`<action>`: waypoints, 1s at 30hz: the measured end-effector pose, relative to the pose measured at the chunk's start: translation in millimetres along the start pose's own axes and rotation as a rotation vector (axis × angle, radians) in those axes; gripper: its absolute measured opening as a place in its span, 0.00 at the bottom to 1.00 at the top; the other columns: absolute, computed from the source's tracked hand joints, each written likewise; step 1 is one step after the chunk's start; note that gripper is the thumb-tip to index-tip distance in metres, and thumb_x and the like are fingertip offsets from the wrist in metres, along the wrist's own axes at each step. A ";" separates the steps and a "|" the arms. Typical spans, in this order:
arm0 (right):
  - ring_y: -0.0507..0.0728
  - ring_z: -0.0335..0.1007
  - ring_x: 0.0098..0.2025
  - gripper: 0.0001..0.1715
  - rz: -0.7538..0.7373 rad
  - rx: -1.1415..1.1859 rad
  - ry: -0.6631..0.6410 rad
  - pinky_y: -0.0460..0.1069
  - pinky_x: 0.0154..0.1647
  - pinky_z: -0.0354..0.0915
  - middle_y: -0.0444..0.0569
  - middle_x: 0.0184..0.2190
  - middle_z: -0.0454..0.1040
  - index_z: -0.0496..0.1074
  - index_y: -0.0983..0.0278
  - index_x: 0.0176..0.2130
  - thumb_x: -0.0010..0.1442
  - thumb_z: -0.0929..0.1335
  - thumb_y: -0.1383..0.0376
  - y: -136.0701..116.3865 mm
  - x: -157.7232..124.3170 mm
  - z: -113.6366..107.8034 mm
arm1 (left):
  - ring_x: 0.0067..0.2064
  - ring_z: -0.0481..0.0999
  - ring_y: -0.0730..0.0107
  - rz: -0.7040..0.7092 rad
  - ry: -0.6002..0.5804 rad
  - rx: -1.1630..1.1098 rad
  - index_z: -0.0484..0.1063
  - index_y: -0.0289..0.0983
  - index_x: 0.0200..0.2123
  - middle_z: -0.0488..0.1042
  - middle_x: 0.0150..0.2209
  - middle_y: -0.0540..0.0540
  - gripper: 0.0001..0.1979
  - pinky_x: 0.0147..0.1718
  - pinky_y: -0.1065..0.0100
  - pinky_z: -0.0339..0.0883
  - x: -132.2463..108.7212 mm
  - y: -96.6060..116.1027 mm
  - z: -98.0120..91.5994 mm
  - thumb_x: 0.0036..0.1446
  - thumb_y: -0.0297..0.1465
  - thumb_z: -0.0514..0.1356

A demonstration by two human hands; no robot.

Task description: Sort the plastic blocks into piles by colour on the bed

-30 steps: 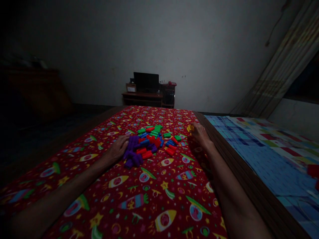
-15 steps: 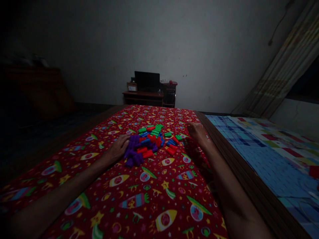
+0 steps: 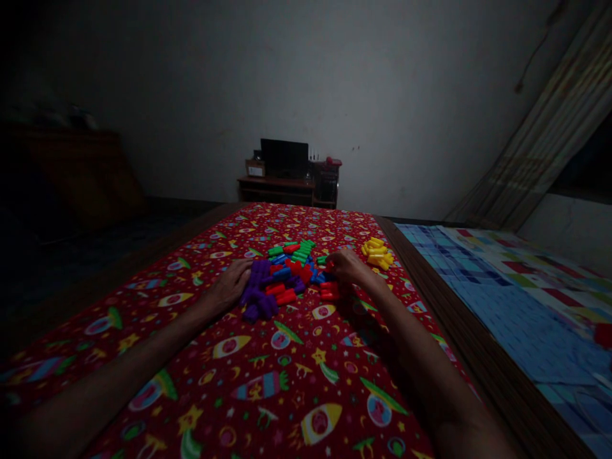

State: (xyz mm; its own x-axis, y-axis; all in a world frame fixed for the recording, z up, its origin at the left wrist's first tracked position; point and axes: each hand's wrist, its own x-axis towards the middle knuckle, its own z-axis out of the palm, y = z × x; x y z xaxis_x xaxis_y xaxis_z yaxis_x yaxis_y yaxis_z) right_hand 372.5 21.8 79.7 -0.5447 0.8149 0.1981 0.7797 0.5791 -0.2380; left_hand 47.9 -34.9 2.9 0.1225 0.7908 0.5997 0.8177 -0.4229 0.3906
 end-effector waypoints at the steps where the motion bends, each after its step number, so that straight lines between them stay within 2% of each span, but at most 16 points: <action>1: 0.52 0.71 0.30 0.15 0.034 0.047 0.074 0.43 0.28 0.59 0.48 0.29 0.79 0.79 0.67 0.39 0.52 0.67 0.71 3.4 2.0 -1.1 | 0.51 0.71 0.58 -0.002 0.002 -0.004 0.70 0.33 0.45 0.73 0.48 0.37 0.20 0.54 0.52 0.67 0.2 0.6 0.1 0.61 0.35 0.44; 5: 0.56 0.76 0.41 0.20 0.238 0.226 0.376 0.47 0.40 0.68 0.53 0.40 0.80 0.77 0.67 0.46 0.54 0.66 0.70 18.6 10.8 1.6 | 0.51 0.71 0.58 -0.003 0.002 -0.010 0.70 0.33 0.46 0.73 0.48 0.37 0.19 0.54 0.51 0.66 -0.1 0.3 0.9 0.61 0.35 0.44; 8: 0.58 0.76 0.44 0.23 0.313 0.256 0.421 0.50 0.45 0.69 0.54 0.44 0.79 0.75 0.67 0.49 0.53 0.66 0.69 28.6 15.5 10.0 | 0.51 0.71 0.59 -0.006 0.016 -0.020 0.70 0.35 0.46 0.72 0.48 0.39 0.18 0.54 0.52 0.66 -1.1 -0.6 2.0 0.61 0.34 0.45; 11: 0.59 0.75 0.45 0.23 0.293 0.207 0.350 0.50 0.43 0.70 0.53 0.44 0.79 0.75 0.67 0.50 0.55 0.65 0.68 34.9 17.0 14.4 | 0.51 0.71 0.60 -0.007 0.019 -0.028 0.70 0.35 0.46 0.72 0.48 0.39 0.18 0.54 0.53 0.65 -1.9 -0.2 2.2 0.62 0.34 0.45; 13: 0.58 0.76 0.43 0.19 0.255 0.123 0.288 0.48 0.41 0.68 0.53 0.42 0.79 0.76 0.67 0.47 0.58 0.63 0.68 35.8 16.7 12.9 | 0.51 0.71 0.60 -0.004 0.009 -0.026 0.70 0.35 0.46 0.72 0.48 0.39 0.18 0.55 0.53 0.65 -2.1 0.2 1.8 0.62 0.34 0.44; 17: 0.56 0.75 0.37 0.13 0.243 -0.137 0.041 0.45 0.34 0.63 0.54 0.36 0.80 0.79 0.66 0.38 0.57 0.66 0.64 27.4 15.1 7.9 | 0.52 0.70 0.59 0.001 -0.006 -0.026 0.69 0.35 0.47 0.72 0.49 0.39 0.19 0.55 0.53 0.65 -1.5 -0.9 1.0 0.62 0.35 0.45; 19: 0.56 0.74 0.38 0.13 0.233 -0.229 -0.042 0.44 0.32 0.60 0.54 0.37 0.79 0.78 0.66 0.40 0.56 0.68 0.63 19.6 13.7 9.9 | 0.52 0.70 0.58 -0.002 -0.012 -0.022 0.70 0.34 0.47 0.72 0.48 0.38 0.19 0.55 0.52 0.65 -1.0 -1.6 1.1 0.62 0.35 0.45; 23: 0.57 0.71 0.44 0.20 0.120 -0.251 0.006 0.45 0.39 0.60 0.59 0.43 0.76 0.72 0.69 0.50 0.59 0.64 0.67 5.4 11.2 22.0 | 0.53 0.70 0.58 0.000 -0.019 -0.018 0.70 0.34 0.47 0.72 0.49 0.38 0.19 0.55 0.52 0.64 -0.6 -0.7 1.0 0.62 0.34 0.44; 26: 0.56 0.69 0.42 0.18 0.029 -0.200 -0.011 0.46 0.40 0.59 0.60 0.42 0.76 0.72 0.72 0.48 0.59 0.62 0.71 -4.0 12.2 28.2 | 0.53 0.70 0.58 -0.002 -0.015 -0.013 0.70 0.34 0.46 0.72 0.49 0.38 0.19 0.55 0.52 0.65 -0.5 0.5 0.9 0.62 0.33 0.44; 30: 0.53 0.66 0.33 0.21 -0.051 -0.080 -0.116 0.44 0.32 0.57 0.52 0.35 0.76 0.74 0.68 0.44 0.54 0.60 0.75 -24.0 16.3 25.3 | 0.52 0.71 0.60 -0.001 0.011 -0.017 0.70 0.35 0.46 0.72 0.48 0.39 0.18 0.55 0.54 0.65 -0.5 -0.5 2.8 0.62 0.33 0.45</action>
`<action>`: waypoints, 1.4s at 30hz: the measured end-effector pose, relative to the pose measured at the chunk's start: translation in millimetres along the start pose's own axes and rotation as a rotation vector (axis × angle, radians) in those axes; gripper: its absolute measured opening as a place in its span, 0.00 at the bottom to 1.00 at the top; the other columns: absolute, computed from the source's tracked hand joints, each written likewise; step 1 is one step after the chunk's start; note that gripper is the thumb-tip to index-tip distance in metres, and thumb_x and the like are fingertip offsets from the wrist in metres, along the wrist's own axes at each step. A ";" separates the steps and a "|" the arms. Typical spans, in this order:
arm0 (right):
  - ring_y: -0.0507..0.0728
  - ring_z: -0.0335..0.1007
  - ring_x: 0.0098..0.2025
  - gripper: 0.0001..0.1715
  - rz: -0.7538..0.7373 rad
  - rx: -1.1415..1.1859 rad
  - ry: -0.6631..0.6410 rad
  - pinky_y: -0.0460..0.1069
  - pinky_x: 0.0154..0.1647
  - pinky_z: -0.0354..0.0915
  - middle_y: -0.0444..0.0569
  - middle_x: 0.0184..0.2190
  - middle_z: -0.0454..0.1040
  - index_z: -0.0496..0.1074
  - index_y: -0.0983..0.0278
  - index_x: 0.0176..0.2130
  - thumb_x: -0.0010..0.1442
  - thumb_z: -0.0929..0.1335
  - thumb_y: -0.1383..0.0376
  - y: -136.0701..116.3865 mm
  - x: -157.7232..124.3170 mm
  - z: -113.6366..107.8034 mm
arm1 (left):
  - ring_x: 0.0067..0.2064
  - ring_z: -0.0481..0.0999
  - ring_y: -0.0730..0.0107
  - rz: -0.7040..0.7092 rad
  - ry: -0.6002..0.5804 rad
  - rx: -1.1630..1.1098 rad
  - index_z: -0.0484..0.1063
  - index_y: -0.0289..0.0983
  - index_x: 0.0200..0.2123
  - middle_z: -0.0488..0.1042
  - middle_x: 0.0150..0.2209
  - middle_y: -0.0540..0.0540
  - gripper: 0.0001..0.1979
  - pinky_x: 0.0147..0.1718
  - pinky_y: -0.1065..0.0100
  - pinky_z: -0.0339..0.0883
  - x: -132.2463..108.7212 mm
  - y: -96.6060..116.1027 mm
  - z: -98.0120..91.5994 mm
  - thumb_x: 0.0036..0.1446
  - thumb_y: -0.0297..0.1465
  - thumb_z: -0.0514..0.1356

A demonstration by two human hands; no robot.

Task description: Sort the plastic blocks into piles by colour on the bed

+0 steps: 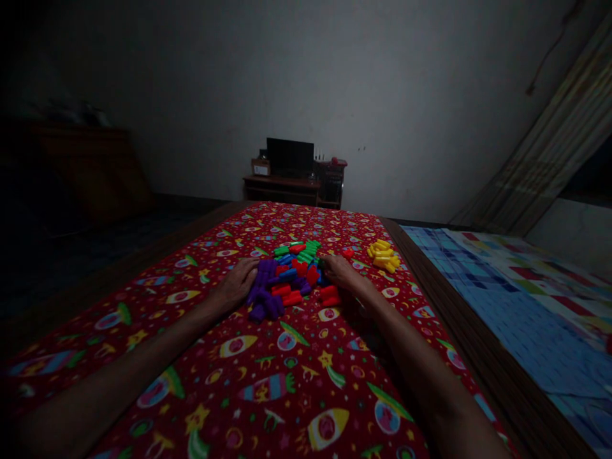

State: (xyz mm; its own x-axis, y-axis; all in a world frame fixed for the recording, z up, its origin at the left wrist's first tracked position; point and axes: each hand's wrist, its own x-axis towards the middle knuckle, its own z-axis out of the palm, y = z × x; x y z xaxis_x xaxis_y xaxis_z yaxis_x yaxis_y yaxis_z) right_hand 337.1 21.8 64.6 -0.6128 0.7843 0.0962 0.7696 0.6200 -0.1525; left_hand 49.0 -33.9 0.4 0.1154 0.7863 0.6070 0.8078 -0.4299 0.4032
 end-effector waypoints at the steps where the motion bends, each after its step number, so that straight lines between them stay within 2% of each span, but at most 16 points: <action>1: 0.52 0.65 0.31 0.23 -0.013 0.023 -0.020 0.44 0.31 0.56 0.50 0.33 0.76 0.74 0.68 0.45 0.52 0.60 0.76 -5.9 0.6 -2.3 | 0.51 0.71 0.60 0.002 0.005 -0.002 0.70 0.36 0.46 0.72 0.48 0.40 0.18 0.55 0.54 0.66 -0.1 -0.5 0.7 0.62 0.33 0.45; 7: 0.51 0.62 0.29 0.28 -0.112 0.175 -0.058 0.43 0.30 0.55 0.48 0.32 0.75 0.75 0.68 0.46 0.49 0.59 0.77 -25.6 -2.6 -14.9 | 0.53 0.70 0.60 0.012 0.018 -0.009 0.69 0.35 0.47 0.72 0.49 0.38 0.20 0.56 0.53 0.64 -1.4 -3.6 2.4 0.63 0.34 0.43; 10: 0.50 0.61 0.27 0.20 -0.133 0.158 -0.073 0.43 0.28 0.53 0.47 0.29 0.74 0.76 0.69 0.43 0.55 0.60 0.73 -25.1 -7.0 -25.1 | 0.52 0.70 0.60 -0.001 0.009 -0.017 0.69 0.35 0.48 0.72 0.49 0.39 0.20 0.55 0.53 0.64 -1.6 -5.3 1.7 0.63 0.35 0.42; 13: 0.50 0.62 0.26 0.15 -0.126 0.091 -0.080 0.44 0.26 0.52 0.49 0.28 0.74 0.77 0.68 0.40 0.61 0.62 0.65 -28.7 -11.7 -33.9 | 0.53 0.70 0.61 -0.008 0.011 -0.025 0.69 0.36 0.48 0.72 0.49 0.40 0.21 0.56 0.54 0.64 -1.8 -6.0 1.0 0.64 0.36 0.41; 18: 0.51 0.67 0.29 0.12 -0.098 0.011 -0.122 0.43 0.25 0.52 0.49 0.31 0.77 0.78 0.63 0.41 0.55 0.69 0.68 -37.0 -13.3 -30.3 | 0.54 0.69 0.60 -0.011 -0.017 -0.020 0.68 0.35 0.49 0.71 0.50 0.38 0.21 0.56 0.53 0.63 -1.9 -4.5 -1.2 0.64 0.37 0.42; 22: 0.51 0.70 0.30 0.15 -0.078 0.163 -0.037 0.42 0.26 0.56 0.48 0.31 0.78 0.77 0.64 0.43 0.55 0.69 0.67 -12.8 -9.9 -29.4 | 0.54 0.69 0.60 -0.013 -0.033 -0.018 0.69 0.35 0.48 0.71 0.50 0.39 0.20 0.57 0.52 0.63 -1.5 -2.9 -2.8 0.63 0.36 0.42; 27: 0.55 0.75 0.33 0.15 0.134 0.245 0.145 0.44 0.30 0.63 0.50 0.31 0.80 0.77 0.66 0.42 0.53 0.71 0.66 38.5 -7.3 -30.3 | 0.53 0.69 0.60 -0.014 -0.016 -0.021 0.69 0.35 0.48 0.71 0.49 0.39 0.20 0.57 0.52 0.62 -0.9 -2.9 -1.2 0.63 0.35 0.43; 30: 0.55 0.75 0.32 0.14 0.245 0.341 0.268 0.45 0.29 0.65 0.51 0.30 0.80 0.78 0.67 0.41 0.52 0.70 0.66 55.6 -6.1 -23.1 | 0.53 0.69 0.60 -0.011 -0.012 -0.019 0.69 0.35 0.48 0.72 0.49 0.39 0.19 0.56 0.52 0.63 -0.6 -3.3 -0.9 0.62 0.34 0.43; 33: 0.55 0.75 0.30 0.18 0.276 0.560 0.327 0.45 0.28 0.66 0.52 0.31 0.80 0.78 0.69 0.42 0.51 0.71 0.64 57.4 -6.3 -19.0 | 0.53 0.70 0.60 -0.014 -0.015 -0.010 0.69 0.35 0.48 0.72 0.49 0.39 0.19 0.56 0.52 0.64 -0.7 -3.2 -1.6 0.62 0.34 0.44; 36: 0.55 0.75 0.31 0.22 0.174 0.709 0.300 0.46 0.31 0.67 0.52 0.33 0.80 0.78 0.69 0.42 0.49 0.72 0.59 49.9 -8.2 -23.6 | 0.52 0.70 0.60 -0.018 -0.018 -0.006 0.69 0.35 0.48 0.72 0.49 0.39 0.20 0.56 0.53 0.64 -1.0 -2.6 -2.5 0.63 0.35 0.43; 39: 0.55 0.74 0.31 0.23 0.099 0.748 0.262 0.46 0.31 0.67 0.53 0.33 0.80 0.78 0.68 0.40 0.48 0.73 0.56 42.3 -9.3 -31.3 | 0.52 0.70 0.60 -0.010 -0.038 -0.006 0.69 0.34 0.49 0.71 0.49 0.38 0.21 0.56 0.54 0.64 -1.1 -2.1 -2.7 0.63 0.36 0.42; 42: 0.56 0.75 0.32 0.22 0.092 0.709 0.334 0.47 0.31 0.68 0.54 0.34 0.80 0.78 0.68 0.41 0.49 0.72 0.57 42.1 -6.9 -33.7 | 0.53 0.70 0.60 -0.015 -0.025 -0.005 0.69 0.33 0.48 0.71 0.49 0.38 0.21 0.56 0.54 0.64 -0.6 -2.5 -1.6 0.63 0.36 0.42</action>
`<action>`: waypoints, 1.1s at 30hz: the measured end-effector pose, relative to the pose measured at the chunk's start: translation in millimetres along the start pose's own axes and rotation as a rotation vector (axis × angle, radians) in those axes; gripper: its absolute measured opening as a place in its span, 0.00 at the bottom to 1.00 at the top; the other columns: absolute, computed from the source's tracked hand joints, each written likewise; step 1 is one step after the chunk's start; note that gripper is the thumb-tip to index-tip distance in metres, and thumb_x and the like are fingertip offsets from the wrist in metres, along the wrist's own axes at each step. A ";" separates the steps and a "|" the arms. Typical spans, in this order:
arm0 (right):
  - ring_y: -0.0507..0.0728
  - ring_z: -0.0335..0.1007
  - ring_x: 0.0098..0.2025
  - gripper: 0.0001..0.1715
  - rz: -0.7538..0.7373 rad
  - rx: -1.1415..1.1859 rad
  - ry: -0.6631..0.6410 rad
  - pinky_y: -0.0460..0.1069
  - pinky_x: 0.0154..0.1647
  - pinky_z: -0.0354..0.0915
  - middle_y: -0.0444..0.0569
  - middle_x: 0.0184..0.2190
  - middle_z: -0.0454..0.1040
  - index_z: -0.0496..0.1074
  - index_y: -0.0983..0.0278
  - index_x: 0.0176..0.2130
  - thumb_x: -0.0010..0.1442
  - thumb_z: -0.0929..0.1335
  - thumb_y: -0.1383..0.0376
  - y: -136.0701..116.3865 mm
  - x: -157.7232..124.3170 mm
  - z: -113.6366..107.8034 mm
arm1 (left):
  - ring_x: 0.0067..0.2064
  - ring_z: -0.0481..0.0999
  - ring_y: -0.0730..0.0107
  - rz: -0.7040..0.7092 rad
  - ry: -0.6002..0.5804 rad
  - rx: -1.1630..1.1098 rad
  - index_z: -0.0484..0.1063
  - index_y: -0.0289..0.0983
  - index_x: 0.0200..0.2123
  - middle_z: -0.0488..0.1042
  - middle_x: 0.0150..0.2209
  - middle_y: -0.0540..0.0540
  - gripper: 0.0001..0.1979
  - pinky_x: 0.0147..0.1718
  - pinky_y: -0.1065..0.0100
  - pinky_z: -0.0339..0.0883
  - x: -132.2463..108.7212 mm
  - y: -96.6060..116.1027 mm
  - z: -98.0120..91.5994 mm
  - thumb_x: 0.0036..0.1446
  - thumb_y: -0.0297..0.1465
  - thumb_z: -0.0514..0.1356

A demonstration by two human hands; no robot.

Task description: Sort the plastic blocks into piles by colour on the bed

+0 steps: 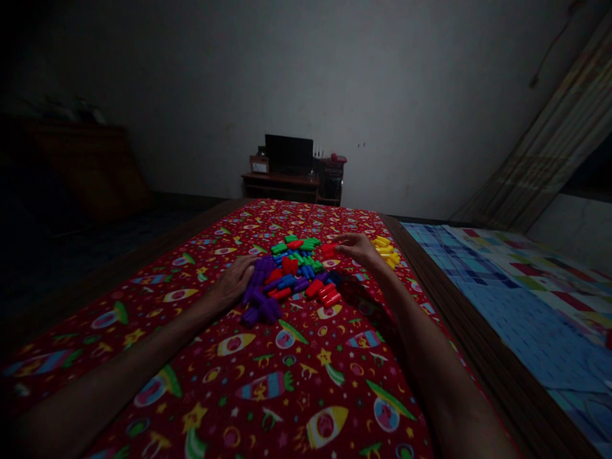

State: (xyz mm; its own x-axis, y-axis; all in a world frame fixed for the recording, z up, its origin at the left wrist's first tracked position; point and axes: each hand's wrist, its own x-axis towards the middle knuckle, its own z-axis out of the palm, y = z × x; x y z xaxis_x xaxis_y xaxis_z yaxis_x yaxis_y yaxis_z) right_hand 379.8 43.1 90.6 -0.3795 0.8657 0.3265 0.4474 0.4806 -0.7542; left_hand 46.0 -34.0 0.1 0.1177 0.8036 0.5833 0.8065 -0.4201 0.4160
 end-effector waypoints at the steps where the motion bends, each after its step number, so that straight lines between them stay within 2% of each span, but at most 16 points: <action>1: 0.56 0.76 0.32 0.21 -0.001 -0.035 0.064 0.47 0.31 0.68 0.54 0.34 0.80 0.78 0.68 0.41 0.50 0.71 0.58 2.1 1.4 0.3 | 0.52 0.70 0.60 -0.001 0.006 -0.001 0.69 0.34 0.48 0.71 0.49 0.38 0.21 0.56 0.53 0.64 0.2 -0.4 0.5 0.63 0.36 0.42; 3: 0.58 0.77 0.33 0.18 0.027 -0.122 0.204 0.47 0.31 0.68 0.54 0.33 0.80 0.78 0.68 0.41 0.52 0.70 0.61 9.0 3.8 2.1 | 0.52 0.70 0.60 0.003 0.013 -0.001 0.69 0.35 0.47 0.72 0.49 0.39 0.20 0.56 0.53 0.64 0.6 -1.3 1.1 0.63 0.36 0.43; 5: 0.58 0.77 0.35 0.15 0.089 -0.211 0.293 0.48 0.33 0.69 0.54 0.34 0.80 0.77 0.68 0.41 0.54 0.68 0.65 17.0 4.4 5.2 | 0.52 0.70 0.60 0.006 0.012 0.001 0.69 0.35 0.47 0.72 0.49 0.38 0.20 0.56 0.53 0.64 0.7 -1.8 0.9 0.63 0.36 0.43; 9: 0.59 0.77 0.40 0.14 0.173 -0.435 0.286 0.49 0.40 0.69 0.56 0.38 0.80 0.77 0.69 0.42 0.56 0.66 0.69 24.6 0.6 9.3 | 0.53 0.70 0.60 0.002 0.000 0.003 0.69 0.35 0.47 0.72 0.49 0.39 0.20 0.55 0.54 0.65 0.6 -0.3 -1.2 0.63 0.36 0.43; 13: 0.58 0.77 0.41 0.13 0.080 -0.548 0.245 0.48 0.41 0.68 0.55 0.38 0.80 0.78 0.67 0.41 0.57 0.66 0.70 7.2 -1.7 7.4 | 0.51 0.71 0.60 -0.004 0.002 0.005 0.69 0.35 0.47 0.72 0.48 0.39 0.19 0.55 0.55 0.66 1.2 0.8 -1.6 0.62 0.35 0.43; 15: 0.56 0.77 0.37 0.13 0.013 -0.491 0.071 0.46 0.37 0.67 0.53 0.35 0.80 0.78 0.67 0.39 0.56 0.66 0.72 -10.6 -2.7 8.3 | 0.51 0.71 0.60 -0.001 0.005 0.005 0.69 0.35 0.47 0.72 0.48 0.39 0.19 0.55 0.54 0.65 1.5 0.4 -0.9 0.62 0.35 0.43; 19: 0.52 0.74 0.32 0.15 -0.128 -0.455 -0.486 0.43 0.31 0.63 0.47 0.32 0.79 0.77 0.64 0.40 0.52 0.68 0.74 -45.6 -11.3 20.4 | 0.51 0.71 0.59 0.010 0.004 0.002 0.69 0.34 0.47 0.72 0.48 0.38 0.20 0.55 0.52 0.65 1.5 -0.5 0.0 0.62 0.35 0.43; 20: 0.52 0.73 0.32 0.15 -0.167 -0.509 -0.565 0.43 0.31 0.63 0.46 0.33 0.79 0.77 0.63 0.41 0.52 0.68 0.73 -51.5 -14.9 25.0 | 0.51 0.71 0.59 0.009 0.005 0.002 0.69 0.34 0.47 0.72 0.48 0.38 0.20 0.55 0.52 0.65 1.4 -0.4 0.1 0.62 0.35 0.43; 22: 0.52 0.72 0.35 0.15 -0.231 -0.650 -0.621 0.43 0.33 0.62 0.47 0.36 0.78 0.76 0.62 0.43 0.53 0.69 0.70 -58.6 -22.7 34.8 | 0.51 0.71 0.59 0.008 0.006 0.001 0.69 0.34 0.47 0.72 0.48 0.37 0.20 0.55 0.52 0.65 1.1 0.1 -0.1 0.62 0.35 0.43; 25: 0.55 0.71 0.41 0.18 -0.241 -0.806 -0.609 0.44 0.36 0.62 0.50 0.41 0.76 0.74 0.61 0.47 0.55 0.69 0.68 -61.4 -33.6 49.2 | 0.52 0.71 0.60 0.014 0.006 0.000 0.69 0.34 0.48 0.72 0.49 0.38 0.20 0.55 0.53 0.64 0.5 0.6 -0.4 0.62 0.35 0.43; 28: 0.55 0.71 0.42 0.16 -0.241 -0.876 -0.538 0.45 0.38 0.61 0.54 0.41 0.75 0.73 0.64 0.48 0.59 0.67 0.68 -61.5 -38.4 57.8 | 0.52 0.70 0.60 0.021 0.008 0.002 0.69 0.35 0.48 0.72 0.49 0.38 0.20 0.55 0.54 0.65 -0.2 0.4 -0.6 0.63 0.35 0.43; 31: 0.54 0.70 0.37 0.10 -0.231 -0.810 -0.442 0.45 0.34 0.58 0.54 0.37 0.75 0.74 0.65 0.42 0.61 0.65 0.67 -60.1 -32.8 54.8 | 0.52 0.70 0.60 0.030 0.022 -0.001 0.69 0.34 0.48 0.72 0.49 0.38 0.20 0.55 0.54 0.65 -0.8 -0.5 -0.1 0.63 0.35 0.43; 33: 0.51 0.66 0.31 0.11 -0.209 -0.669 -0.390 0.45 0.30 0.55 0.50 0.30 0.74 0.75 0.67 0.36 0.61 0.66 0.62 -56.9 -24.6 48.0 | 0.52 0.70 0.60 0.028 0.027 -0.005 0.69 0.34 0.47 0.72 0.49 0.38 0.20 0.55 0.54 0.64 -0.7 -1.3 0.7 0.63 0.35 0.43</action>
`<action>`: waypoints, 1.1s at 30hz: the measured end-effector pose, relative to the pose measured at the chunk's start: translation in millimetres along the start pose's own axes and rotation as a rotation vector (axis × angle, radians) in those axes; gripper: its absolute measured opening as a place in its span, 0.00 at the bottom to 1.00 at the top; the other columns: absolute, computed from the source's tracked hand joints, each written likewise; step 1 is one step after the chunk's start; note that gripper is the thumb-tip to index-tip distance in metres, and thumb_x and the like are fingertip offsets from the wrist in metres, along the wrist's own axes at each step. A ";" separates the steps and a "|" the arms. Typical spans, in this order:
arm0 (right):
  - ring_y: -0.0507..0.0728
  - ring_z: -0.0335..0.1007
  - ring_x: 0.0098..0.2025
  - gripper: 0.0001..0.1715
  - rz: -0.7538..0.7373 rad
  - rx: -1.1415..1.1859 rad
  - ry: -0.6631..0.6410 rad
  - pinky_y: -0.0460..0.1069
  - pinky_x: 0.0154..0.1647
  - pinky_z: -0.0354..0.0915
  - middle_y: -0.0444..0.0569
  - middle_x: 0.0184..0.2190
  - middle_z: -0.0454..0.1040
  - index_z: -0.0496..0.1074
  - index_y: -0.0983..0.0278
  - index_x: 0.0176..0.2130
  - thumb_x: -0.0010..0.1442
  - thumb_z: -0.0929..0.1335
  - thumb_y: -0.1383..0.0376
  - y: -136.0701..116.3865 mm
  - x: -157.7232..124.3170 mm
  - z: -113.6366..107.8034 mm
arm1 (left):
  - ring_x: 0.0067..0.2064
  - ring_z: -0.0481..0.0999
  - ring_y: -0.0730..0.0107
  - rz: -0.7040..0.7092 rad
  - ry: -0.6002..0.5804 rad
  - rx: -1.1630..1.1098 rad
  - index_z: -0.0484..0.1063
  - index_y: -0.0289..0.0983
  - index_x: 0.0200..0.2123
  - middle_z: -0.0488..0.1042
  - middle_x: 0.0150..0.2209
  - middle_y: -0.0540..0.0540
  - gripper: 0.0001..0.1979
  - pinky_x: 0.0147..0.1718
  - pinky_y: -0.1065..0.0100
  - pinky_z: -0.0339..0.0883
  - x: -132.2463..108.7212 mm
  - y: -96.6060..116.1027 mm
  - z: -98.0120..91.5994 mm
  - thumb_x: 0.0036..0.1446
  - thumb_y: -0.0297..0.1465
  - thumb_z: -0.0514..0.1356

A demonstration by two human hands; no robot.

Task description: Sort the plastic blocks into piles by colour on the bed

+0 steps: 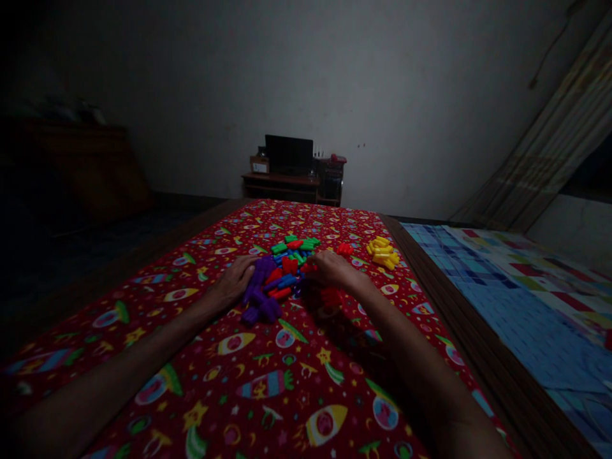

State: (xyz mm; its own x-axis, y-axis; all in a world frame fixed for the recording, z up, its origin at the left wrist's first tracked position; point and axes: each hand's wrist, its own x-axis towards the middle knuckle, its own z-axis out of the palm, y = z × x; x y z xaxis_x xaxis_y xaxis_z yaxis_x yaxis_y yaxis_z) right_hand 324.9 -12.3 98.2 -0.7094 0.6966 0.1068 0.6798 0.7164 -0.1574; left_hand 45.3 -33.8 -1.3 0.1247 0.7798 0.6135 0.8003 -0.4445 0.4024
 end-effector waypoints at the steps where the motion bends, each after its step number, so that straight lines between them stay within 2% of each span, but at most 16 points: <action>1: 0.50 0.64 0.28 0.15 0.000 0.099 0.037 0.44 0.28 0.54 0.48 0.27 0.73 0.74 0.67 0.33 0.62 0.65 0.59 5.1 2.3 -2.1 | 0.52 0.70 0.60 -0.003 -0.005 0.000 0.69 0.34 0.47 0.72 0.49 0.38 0.20 0.55 0.54 0.64 0.2 -0.4 0.4 0.63 0.35 0.43; 4: 0.49 0.60 0.25 0.28 0.018 0.442 0.155 0.44 0.25 0.52 0.44 0.23 0.69 0.72 0.68 0.29 0.61 0.62 0.47 16.6 8.3 -2.4 | 0.52 0.70 0.60 -0.017 -0.033 -0.002 0.69 0.34 0.47 0.72 0.49 0.38 0.19 0.55 0.53 0.64 1.3 0.0 0.9 0.63 0.34 0.43; 6: 0.49 0.59 0.24 0.31 0.047 0.628 0.216 0.44 0.23 0.51 0.43 0.21 0.67 0.72 0.67 0.27 0.58 0.62 0.43 17.5 11.3 2.3 | 0.52 0.70 0.59 -0.028 -0.031 -0.010 0.69 0.34 0.47 0.72 0.48 0.37 0.19 0.56 0.52 0.64 1.9 3.6 -0.8 0.62 0.34 0.43; 11: 0.48 0.58 0.21 0.28 0.144 0.872 0.286 0.44 0.21 0.51 0.41 0.18 0.65 0.72 0.67 0.24 0.47 0.69 0.43 -2.2 18.4 14.8 | 0.61 0.62 0.58 -0.043 0.212 -0.007 0.63 0.36 0.56 0.66 0.57 0.38 0.21 0.61 0.51 0.56 0.2 27.6 -13.7 0.64 0.36 0.45; 12: 0.49 0.60 0.21 0.27 0.153 0.916 0.301 0.44 0.22 0.52 0.41 0.18 0.66 0.72 0.67 0.25 0.46 0.70 0.44 -8.0 19.8 16.0 | 0.62 0.60 0.58 -0.018 0.220 -0.012 0.63 0.37 0.56 0.65 0.58 0.39 0.21 0.62 0.50 0.54 -0.7 33.5 -16.1 0.64 0.37 0.46; 16: 0.52 0.69 0.27 0.25 0.096 1.098 0.333 0.45 0.27 0.62 0.44 0.23 0.73 0.74 0.66 0.29 0.42 0.74 0.48 -31.6 22.3 18.9 | 0.65 0.54 0.53 0.105 0.031 -0.057 0.73 0.41 0.46 0.69 0.56 0.44 0.18 0.62 0.44 0.49 -4.8 53.4 -18.9 0.63 0.42 0.49; 18: 0.53 0.71 0.29 0.24 0.058 1.161 0.335 0.47 0.29 0.64 0.45 0.24 0.74 0.74 0.66 0.31 0.42 0.75 0.49 -42.9 21.4 20.8 | 0.65 0.54 0.52 0.113 -0.012 -0.093 0.76 0.42 0.42 0.70 0.56 0.44 0.16 0.62 0.43 0.50 -6.1 60.8 -16.6 0.62 0.43 0.53; 21: 0.54 0.71 0.30 0.24 0.015 1.200 0.312 0.48 0.32 0.66 0.46 0.26 0.76 0.76 0.65 0.32 0.42 0.75 0.50 -56.3 18.8 23.3 | 0.63 0.59 0.53 0.098 -0.016 -0.173 0.77 0.42 0.41 0.72 0.53 0.44 0.13 0.60 0.47 0.55 -6.7 68.6 -10.9 0.59 0.41 0.58; 24: 0.55 0.72 0.32 0.23 0.001 1.133 0.309 0.49 0.34 0.67 0.47 0.28 0.77 0.78 0.65 0.32 0.44 0.74 0.49 -56.4 17.4 21.9 | 0.60 0.64 0.55 0.091 -0.003 -0.241 0.77 0.42 0.39 0.76 0.48 0.44 0.09 0.58 0.49 0.60 -6.9 71.5 -5.6 0.58 0.37 0.60; 29: 0.56 0.73 0.32 0.26 0.112 0.985 0.462 0.49 0.36 0.67 0.51 0.27 0.78 0.77 0.67 0.27 0.48 0.70 0.45 -15.9 19.0 11.1 | 0.57 0.66 0.52 0.107 0.026 -0.226 0.76 0.39 0.31 0.78 0.45 0.43 0.06 0.56 0.45 0.60 -8.3 71.4 -2.8 0.56 0.35 0.62; 31: 0.54 0.71 0.29 0.29 0.135 0.948 0.441 0.48 0.33 0.66 0.51 0.25 0.77 0.76 0.68 0.26 0.49 0.69 0.43 0.2 18.7 7.0 | 0.57 0.67 0.52 0.121 0.002 -0.196 0.75 0.39 0.28 0.78 0.45 0.43 0.06 0.56 0.44 0.60 -8.7 71.8 -3.0 0.55 0.34 0.62; 33: 0.53 0.70 0.27 0.31 0.107 0.903 0.343 0.47 0.30 0.65 0.50 0.24 0.76 0.77 0.68 0.29 0.50 0.67 0.42 5.0 16.8 4.6 | 0.56 0.68 0.52 0.127 -0.002 -0.175 0.75 0.39 0.28 0.78 0.44 0.43 0.07 0.56 0.44 0.59 -9.0 72.7 -3.3 0.56 0.33 0.61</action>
State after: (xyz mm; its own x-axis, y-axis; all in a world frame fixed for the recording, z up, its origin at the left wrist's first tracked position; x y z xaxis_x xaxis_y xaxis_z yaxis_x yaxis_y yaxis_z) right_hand 315.5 2.8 94.7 -0.4619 0.8323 0.3064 0.2373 0.4489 -0.8615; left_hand 100.4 -74.6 24.6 0.2189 0.7133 0.6658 0.6638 -0.6090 0.4341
